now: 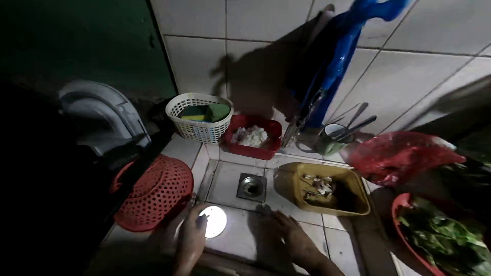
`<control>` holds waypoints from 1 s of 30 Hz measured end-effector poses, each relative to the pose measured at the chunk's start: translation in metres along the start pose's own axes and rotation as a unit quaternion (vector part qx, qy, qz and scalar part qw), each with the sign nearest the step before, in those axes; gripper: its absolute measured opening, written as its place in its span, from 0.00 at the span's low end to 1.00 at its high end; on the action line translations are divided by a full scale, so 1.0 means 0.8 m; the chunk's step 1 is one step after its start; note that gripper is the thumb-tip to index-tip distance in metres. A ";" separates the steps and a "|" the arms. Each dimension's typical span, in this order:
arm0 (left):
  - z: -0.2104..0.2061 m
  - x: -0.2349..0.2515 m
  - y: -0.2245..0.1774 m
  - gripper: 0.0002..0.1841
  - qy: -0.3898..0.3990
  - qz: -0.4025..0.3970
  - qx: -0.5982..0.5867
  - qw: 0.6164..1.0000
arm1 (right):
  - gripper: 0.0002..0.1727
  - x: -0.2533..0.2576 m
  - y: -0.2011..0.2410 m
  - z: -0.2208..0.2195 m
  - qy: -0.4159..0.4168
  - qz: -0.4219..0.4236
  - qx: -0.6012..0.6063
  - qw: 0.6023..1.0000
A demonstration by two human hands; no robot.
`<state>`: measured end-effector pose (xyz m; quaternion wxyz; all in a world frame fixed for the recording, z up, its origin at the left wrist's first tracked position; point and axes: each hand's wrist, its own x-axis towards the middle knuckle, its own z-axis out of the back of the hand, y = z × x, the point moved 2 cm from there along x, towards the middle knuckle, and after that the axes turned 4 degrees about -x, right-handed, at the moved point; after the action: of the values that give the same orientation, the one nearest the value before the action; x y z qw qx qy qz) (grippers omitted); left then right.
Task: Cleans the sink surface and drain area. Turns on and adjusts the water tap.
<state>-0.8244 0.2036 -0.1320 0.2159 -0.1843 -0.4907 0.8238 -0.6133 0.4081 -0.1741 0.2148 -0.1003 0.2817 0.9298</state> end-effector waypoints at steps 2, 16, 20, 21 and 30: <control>-0.047 0.040 -0.034 0.16 0.069 0.024 0.016 0.997 | 0.31 -0.048 -0.020 0.003 -0.042 -0.068 0.004 0.997; -0.218 0.129 0.017 0.33 0.146 -0.150 0.357 0.910 | 0.19 -0.153 -0.088 -0.006 -0.252 -0.237 0.124 0.930; -0.216 0.124 0.014 0.31 0.176 -0.131 0.420 0.881 | 0.17 -0.153 -0.092 -0.012 -0.274 -0.249 0.126 0.920; -0.215 0.124 0.012 0.31 0.174 -0.132 0.414 0.884 | 0.17 -0.152 -0.092 -0.013 -0.268 -0.255 0.122 0.921; -0.259 0.140 -0.074 0.16 0.207 -0.041 -0.056 0.976 | 0.18 -0.147 -0.081 0.000 -0.202 -0.311 0.131 0.919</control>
<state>-0.8013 0.4398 -0.1833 0.3359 -0.3426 -0.4875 0.7294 -0.4792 0.4167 -0.1690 0.5568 0.0359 0.3066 0.7712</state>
